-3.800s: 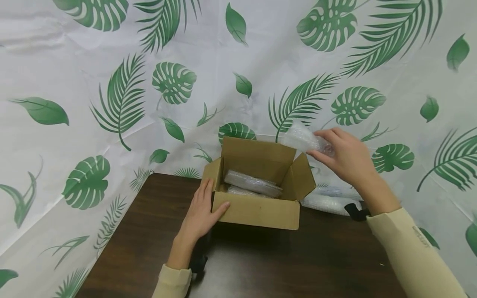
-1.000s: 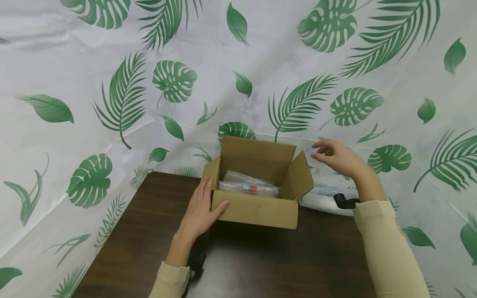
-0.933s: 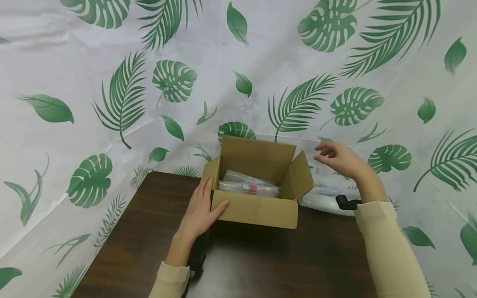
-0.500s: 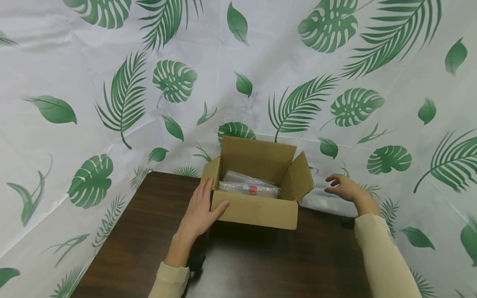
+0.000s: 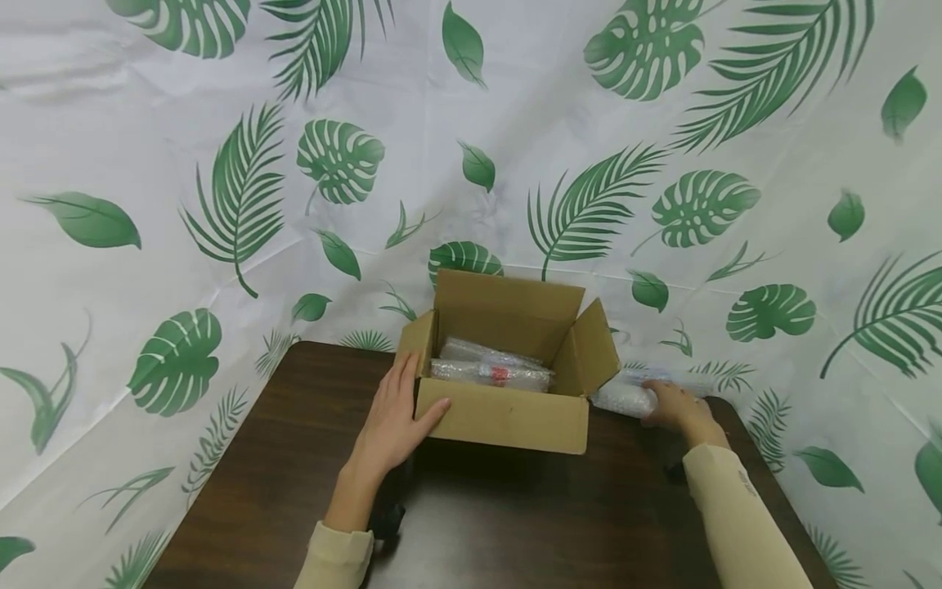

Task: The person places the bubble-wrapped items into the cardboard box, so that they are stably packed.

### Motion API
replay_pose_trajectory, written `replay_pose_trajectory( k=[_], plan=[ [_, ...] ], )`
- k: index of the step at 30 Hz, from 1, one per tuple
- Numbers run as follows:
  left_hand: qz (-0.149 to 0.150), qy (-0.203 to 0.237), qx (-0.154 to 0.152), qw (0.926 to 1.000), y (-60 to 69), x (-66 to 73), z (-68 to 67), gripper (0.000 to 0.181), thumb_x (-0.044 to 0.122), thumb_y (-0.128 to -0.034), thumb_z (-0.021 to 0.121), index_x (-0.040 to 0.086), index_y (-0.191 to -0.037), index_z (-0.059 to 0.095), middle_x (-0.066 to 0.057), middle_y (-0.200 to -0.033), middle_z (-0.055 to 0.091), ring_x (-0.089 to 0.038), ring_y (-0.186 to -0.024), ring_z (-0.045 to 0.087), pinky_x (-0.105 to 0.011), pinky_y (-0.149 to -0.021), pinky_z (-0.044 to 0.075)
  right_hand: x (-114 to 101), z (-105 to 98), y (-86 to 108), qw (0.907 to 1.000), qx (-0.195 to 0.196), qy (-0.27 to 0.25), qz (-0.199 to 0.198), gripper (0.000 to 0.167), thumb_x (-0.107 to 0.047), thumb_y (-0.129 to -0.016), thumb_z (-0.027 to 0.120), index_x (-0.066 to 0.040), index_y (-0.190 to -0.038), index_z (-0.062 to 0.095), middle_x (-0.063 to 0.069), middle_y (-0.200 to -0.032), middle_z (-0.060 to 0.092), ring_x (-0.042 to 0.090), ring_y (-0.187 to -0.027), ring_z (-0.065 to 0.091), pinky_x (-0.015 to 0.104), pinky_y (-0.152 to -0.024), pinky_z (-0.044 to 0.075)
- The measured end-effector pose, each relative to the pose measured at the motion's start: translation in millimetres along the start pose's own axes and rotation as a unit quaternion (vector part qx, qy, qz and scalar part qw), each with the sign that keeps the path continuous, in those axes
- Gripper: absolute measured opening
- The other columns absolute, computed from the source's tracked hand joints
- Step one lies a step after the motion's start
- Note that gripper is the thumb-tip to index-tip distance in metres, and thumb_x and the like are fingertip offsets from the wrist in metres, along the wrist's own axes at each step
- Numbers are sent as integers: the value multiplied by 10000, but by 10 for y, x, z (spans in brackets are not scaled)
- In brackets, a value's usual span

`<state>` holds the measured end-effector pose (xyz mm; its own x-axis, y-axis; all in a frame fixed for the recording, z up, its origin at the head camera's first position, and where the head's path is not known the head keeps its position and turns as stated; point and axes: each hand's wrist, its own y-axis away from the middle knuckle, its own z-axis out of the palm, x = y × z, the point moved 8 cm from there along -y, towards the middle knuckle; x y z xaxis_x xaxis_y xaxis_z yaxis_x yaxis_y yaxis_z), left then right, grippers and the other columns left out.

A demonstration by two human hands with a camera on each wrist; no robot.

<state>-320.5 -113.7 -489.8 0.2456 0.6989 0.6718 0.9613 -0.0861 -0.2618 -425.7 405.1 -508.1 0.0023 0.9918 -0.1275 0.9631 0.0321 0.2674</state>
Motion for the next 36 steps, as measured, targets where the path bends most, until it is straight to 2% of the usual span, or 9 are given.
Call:
replay_pose_trajectory(
  k=[5,11,18,28,32,36],
  plan=[
    [-14,-25,-47,10000,6,1,-13,1049,749,-1001,560,154,-1747,123,-125,-1813,148,-393,-1661,197,-636,-1314,242,26,34,-20,9998,196,94,34,835,-308,-902,835,-37,-1583,436,374,-1600,411,673,-1411,399,836,-1060,370],
    [-5,-28,-62,10000,4,-7,-7,1037,754,-1008,540,158,-1747,124,-118,-1811,153,-382,-1663,194,-625,-1318,241,26,34,-25,9996,277,53,10,770,-295,-940,764,-25,-1584,440,398,-1585,418,692,-1403,400,866,-1062,342],
    [69,-65,47,9999,-6,9,-14,1038,736,-1006,566,134,-1742,150,-133,-1806,172,-390,-1654,217,-627,-1312,254,21,28,10,9987,486,27,-146,755,-303,-926,778,-17,-1555,474,371,-1587,427,675,-1409,387,857,-1061,324],
    [61,-47,11,10000,7,21,-4,1043,734,-1004,570,130,-1742,147,-139,-1805,176,-395,-1655,217,-634,-1311,251,-14,105,-8,9955,825,-169,-446,676,-286,-871,797,27,-1415,545,349,-1400,614,603,-1276,548,798,-985,332],
    [61,-31,19,10000,2,22,-8,1044,736,-1001,575,132,-1741,155,-139,-1803,183,-395,-1653,223,-633,-1310,255,2,134,-28,9957,758,-246,-476,697,-311,-869,799,34,-1411,530,360,-1362,623,595,-1259,558,781,-971,340],
    [64,-9,34,10000,-5,13,-2,1039,735,-1003,572,132,-1740,157,-139,-1801,185,-394,-1651,223,-637,-1308,255,3,157,-52,9974,501,-333,-397,713,-338,-903,773,37,-1438,487,377,-1381,608,594,-1271,563,795,-1009,345]
  ],
)
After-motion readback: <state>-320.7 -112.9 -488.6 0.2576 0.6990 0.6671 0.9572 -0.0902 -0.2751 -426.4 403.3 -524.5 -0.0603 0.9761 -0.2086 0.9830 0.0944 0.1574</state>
